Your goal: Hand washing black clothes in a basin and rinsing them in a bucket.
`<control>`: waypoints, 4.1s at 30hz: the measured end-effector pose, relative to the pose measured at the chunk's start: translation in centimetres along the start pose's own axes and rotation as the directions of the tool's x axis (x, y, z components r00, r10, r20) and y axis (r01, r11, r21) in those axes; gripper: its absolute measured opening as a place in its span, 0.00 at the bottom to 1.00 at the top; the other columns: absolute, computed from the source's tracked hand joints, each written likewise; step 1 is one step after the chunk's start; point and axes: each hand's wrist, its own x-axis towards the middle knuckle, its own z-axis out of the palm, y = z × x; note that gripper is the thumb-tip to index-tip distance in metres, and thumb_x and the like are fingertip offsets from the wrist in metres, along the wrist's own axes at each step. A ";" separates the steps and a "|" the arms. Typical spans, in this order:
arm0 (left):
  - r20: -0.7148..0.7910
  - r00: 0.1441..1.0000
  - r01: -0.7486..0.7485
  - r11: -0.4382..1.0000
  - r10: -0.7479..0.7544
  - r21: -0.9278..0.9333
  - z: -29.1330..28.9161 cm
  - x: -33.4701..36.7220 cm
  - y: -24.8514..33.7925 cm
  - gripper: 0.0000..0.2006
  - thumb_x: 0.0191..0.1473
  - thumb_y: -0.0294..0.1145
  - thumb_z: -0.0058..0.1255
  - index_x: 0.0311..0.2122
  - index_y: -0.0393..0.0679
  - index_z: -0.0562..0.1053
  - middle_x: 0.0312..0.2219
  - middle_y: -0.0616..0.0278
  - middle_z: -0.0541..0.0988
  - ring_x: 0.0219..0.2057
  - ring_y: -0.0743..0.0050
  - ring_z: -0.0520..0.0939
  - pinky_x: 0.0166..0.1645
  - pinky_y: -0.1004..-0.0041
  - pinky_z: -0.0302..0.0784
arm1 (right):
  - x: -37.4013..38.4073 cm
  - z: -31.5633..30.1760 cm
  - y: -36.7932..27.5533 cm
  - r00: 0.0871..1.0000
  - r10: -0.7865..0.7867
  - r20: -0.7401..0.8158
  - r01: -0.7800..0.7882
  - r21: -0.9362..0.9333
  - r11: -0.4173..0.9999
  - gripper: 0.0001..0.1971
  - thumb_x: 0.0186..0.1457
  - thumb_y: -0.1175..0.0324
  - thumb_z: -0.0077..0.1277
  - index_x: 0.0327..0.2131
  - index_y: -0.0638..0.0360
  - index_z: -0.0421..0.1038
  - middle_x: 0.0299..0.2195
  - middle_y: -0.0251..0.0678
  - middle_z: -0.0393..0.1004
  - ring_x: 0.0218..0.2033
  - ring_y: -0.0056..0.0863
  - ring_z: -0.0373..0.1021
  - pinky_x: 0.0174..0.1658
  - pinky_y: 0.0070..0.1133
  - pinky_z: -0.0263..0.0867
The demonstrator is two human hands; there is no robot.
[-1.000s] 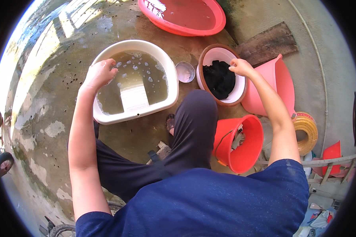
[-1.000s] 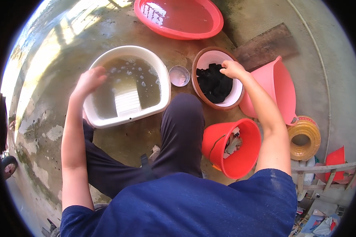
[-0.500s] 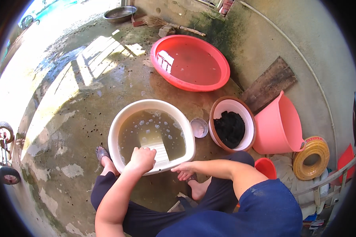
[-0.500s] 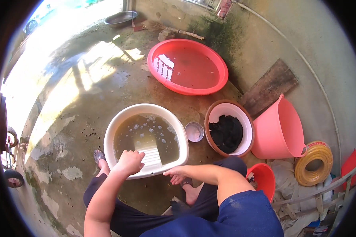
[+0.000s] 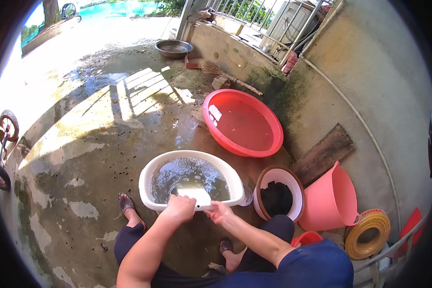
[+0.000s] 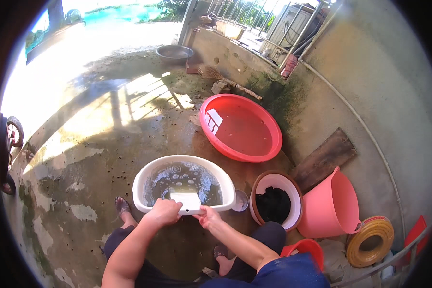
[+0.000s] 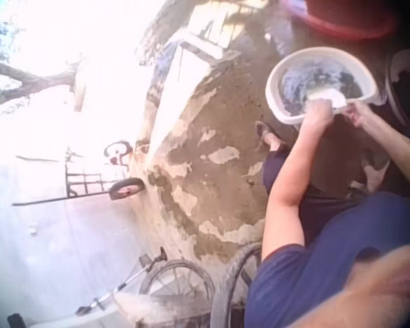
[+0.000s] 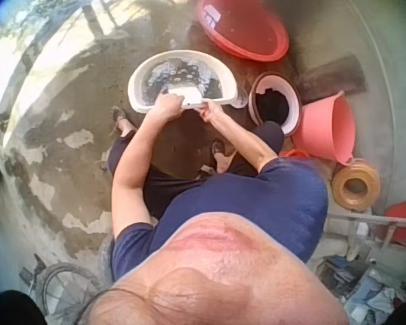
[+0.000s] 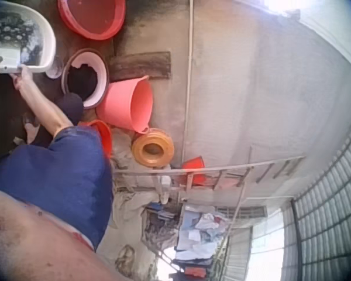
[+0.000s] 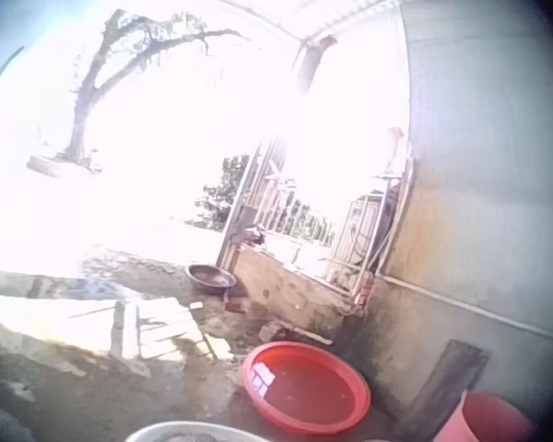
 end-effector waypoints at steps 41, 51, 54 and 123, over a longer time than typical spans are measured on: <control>-0.311 0.937 -0.257 0.916 0.158 -0.309 6.3 3.3 3.6 0.11 0.42 0.37 0.47 0.31 0.45 0.73 0.27 0.57 0.76 0.29 0.60 0.76 0.35 0.65 0.66 | 4.5 36.4 -11.3 0.486 -0.785 0.384 0.587 -0.809 -0.032 0.11 0.44 0.70 0.50 0.35 0.60 0.69 0.34 0.43 0.73 0.38 0.34 0.71 0.36 0.25 0.69; 0.034 0.972 -0.236 0.959 0.234 0.158 1.5 3.1 5.0 0.11 0.41 0.33 0.48 0.32 0.43 0.67 0.25 0.58 0.73 0.28 0.61 0.76 0.34 0.65 0.68 | 5.8 22.1 -17.9 0.226 -0.929 0.293 0.813 -0.582 0.014 0.10 0.47 0.67 0.47 0.24 0.66 0.66 0.21 0.47 0.71 0.16 0.36 0.69 0.20 0.28 0.68; 0.076 0.987 -0.156 0.975 0.145 0.161 1.1 2.3 3.3 0.12 0.41 0.34 0.49 0.33 0.43 0.67 0.24 0.57 0.73 0.29 0.61 0.76 0.34 0.64 0.68 | 4.8 17.0 -16.9 0.460 -0.773 0.437 0.872 -0.059 0.486 0.08 0.48 0.67 0.49 0.26 0.61 0.64 0.20 0.40 0.71 0.15 0.29 0.70 0.13 0.22 0.65; -0.116 0.982 0.168 0.973 -0.151 0.157 2.9 10.2 3.8 0.16 0.40 0.39 0.47 0.31 0.38 0.73 0.28 0.45 0.76 0.33 0.50 0.76 0.40 0.65 0.70 | -16.3 -49.7 27.7 0.695 -0.124 -0.708 0.646 0.540 0.539 0.14 0.51 0.51 0.38 0.27 0.50 0.65 0.23 0.30 0.70 0.21 0.23 0.65 0.23 0.20 0.62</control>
